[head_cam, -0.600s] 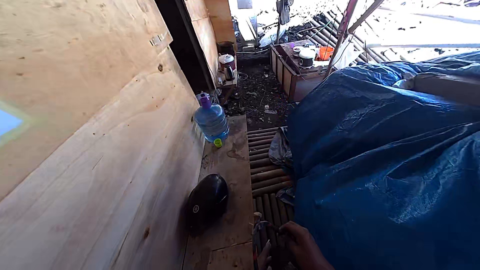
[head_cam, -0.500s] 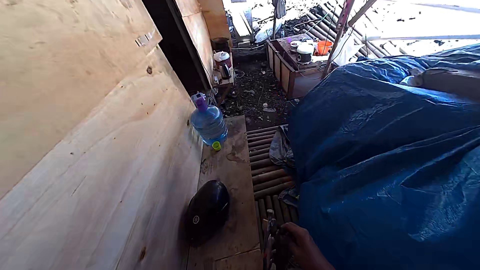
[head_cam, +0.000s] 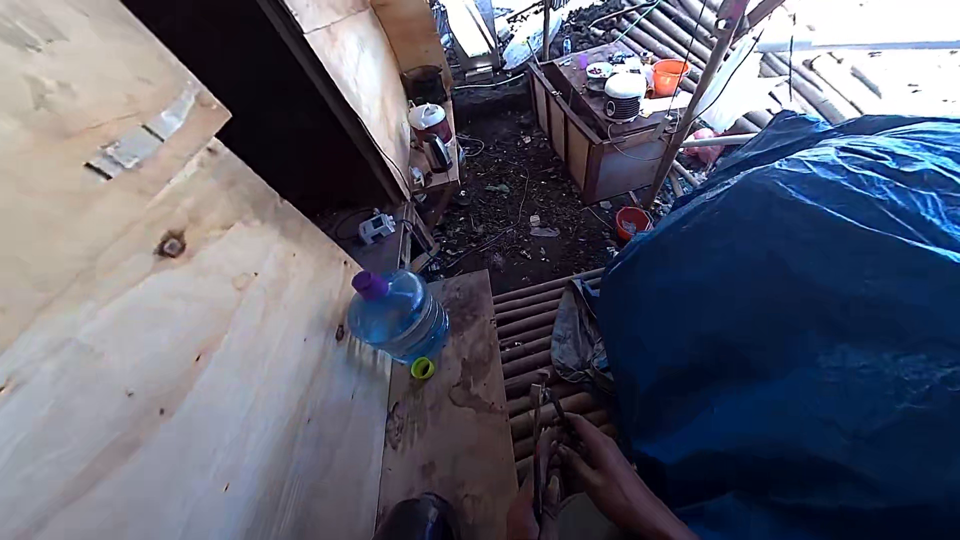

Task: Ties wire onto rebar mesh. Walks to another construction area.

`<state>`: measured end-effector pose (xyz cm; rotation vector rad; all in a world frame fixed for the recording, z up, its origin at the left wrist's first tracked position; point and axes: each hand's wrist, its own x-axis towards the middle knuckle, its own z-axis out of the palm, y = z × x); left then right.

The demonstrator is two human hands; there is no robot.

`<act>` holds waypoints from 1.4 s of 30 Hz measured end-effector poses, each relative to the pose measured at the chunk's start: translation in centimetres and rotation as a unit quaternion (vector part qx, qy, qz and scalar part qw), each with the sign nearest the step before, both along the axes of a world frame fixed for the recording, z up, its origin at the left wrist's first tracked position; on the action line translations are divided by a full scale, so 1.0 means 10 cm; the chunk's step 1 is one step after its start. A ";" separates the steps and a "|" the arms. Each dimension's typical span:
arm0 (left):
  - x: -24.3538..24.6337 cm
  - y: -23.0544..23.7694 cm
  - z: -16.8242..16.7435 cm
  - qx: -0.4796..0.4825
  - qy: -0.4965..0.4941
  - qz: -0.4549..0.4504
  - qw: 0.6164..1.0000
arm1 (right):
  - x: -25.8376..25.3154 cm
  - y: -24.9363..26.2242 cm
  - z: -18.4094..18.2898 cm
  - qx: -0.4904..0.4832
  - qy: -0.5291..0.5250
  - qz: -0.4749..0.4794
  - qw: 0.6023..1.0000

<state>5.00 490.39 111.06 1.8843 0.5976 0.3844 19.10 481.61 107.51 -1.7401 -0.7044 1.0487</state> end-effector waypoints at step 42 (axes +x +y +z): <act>9.16 6.37 -0.67 -0.280 -0.058 0.059 0.956 | 9.13 5.77 -0.74 -0.134 -0.164 0.045 0.976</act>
